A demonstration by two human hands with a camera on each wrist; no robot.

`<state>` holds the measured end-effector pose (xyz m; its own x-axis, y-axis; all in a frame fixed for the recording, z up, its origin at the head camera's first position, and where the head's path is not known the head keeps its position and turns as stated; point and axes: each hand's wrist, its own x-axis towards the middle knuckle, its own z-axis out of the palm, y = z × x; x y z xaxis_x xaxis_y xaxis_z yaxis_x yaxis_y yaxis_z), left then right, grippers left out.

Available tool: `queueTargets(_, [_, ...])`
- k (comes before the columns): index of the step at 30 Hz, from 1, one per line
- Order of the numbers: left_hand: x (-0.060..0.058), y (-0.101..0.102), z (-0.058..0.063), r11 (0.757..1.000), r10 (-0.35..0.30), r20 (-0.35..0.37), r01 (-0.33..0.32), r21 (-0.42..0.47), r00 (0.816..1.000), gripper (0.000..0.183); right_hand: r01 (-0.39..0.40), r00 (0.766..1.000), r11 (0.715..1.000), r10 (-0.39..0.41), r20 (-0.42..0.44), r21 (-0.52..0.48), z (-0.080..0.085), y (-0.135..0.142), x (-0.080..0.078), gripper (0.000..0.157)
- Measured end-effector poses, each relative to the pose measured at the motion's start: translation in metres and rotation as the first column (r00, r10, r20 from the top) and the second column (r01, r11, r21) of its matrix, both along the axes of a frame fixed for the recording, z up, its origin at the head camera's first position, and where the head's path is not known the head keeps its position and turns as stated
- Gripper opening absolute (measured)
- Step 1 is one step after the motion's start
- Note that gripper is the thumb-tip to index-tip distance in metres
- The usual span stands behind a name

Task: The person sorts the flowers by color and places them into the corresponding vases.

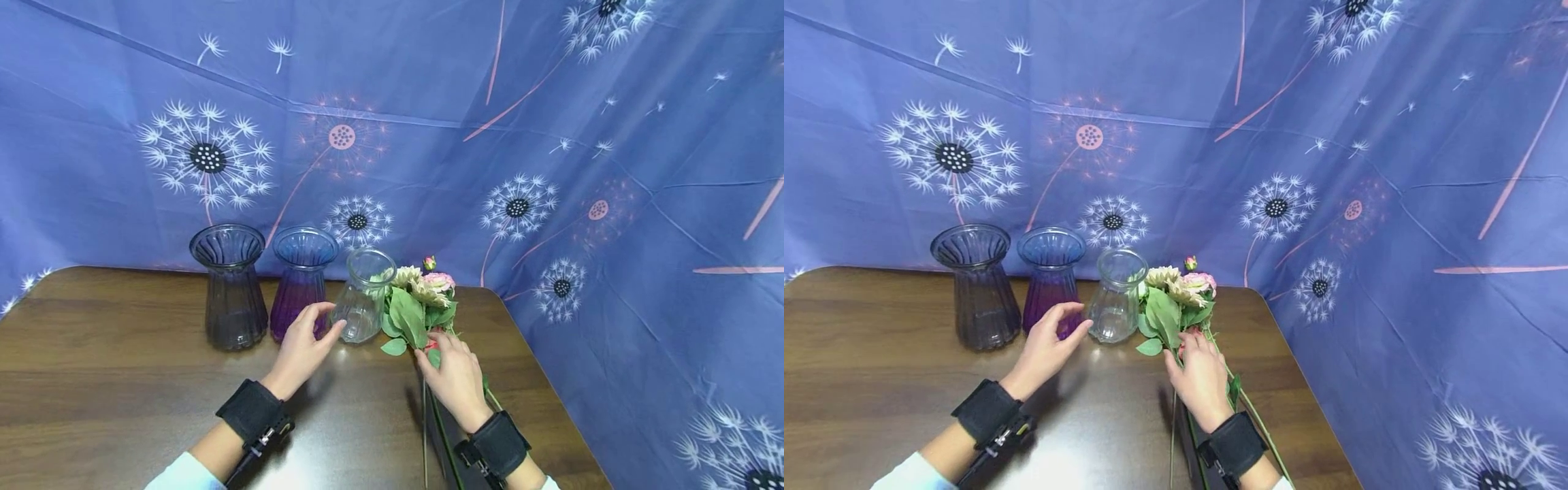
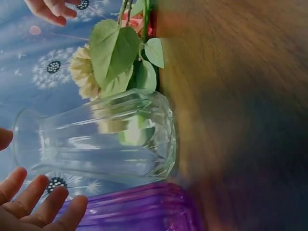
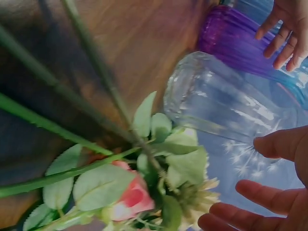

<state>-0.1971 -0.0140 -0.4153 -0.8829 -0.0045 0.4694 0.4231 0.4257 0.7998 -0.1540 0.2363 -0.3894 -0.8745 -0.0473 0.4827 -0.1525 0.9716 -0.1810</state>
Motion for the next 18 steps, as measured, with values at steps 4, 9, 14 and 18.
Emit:
queueTargets(4, [-0.008,0.006,-0.002,1.000,0.006,0.019,-0.006,0.009,1.000,0.039,-0.002,1.000,1.000,0.002,0.003,-0.009,-0.007,0.007,-0.004,0.029])
queueTargets(9, [-0.015,0.013,-0.003,0.999,0.013,0.004,-0.013,0.038,1.000,0.039,0.007,0.997,0.999,-0.003,0.072,-0.049,-0.015,0.011,-0.009,0.024])
queueTargets(14, [-0.021,0.021,-0.001,0.998,0.000,-0.035,0.002,0.056,0.999,0.042,0.009,0.997,0.999,-0.006,0.083,-0.046,-0.022,0.013,-0.018,0.017])
queueTargets(18, [-0.024,0.025,-0.002,0.998,-0.017,-0.007,0.017,0.062,1.000,0.046,-0.005,0.994,0.999,0.008,0.108,-0.034,-0.029,0.013,-0.024,0.012])
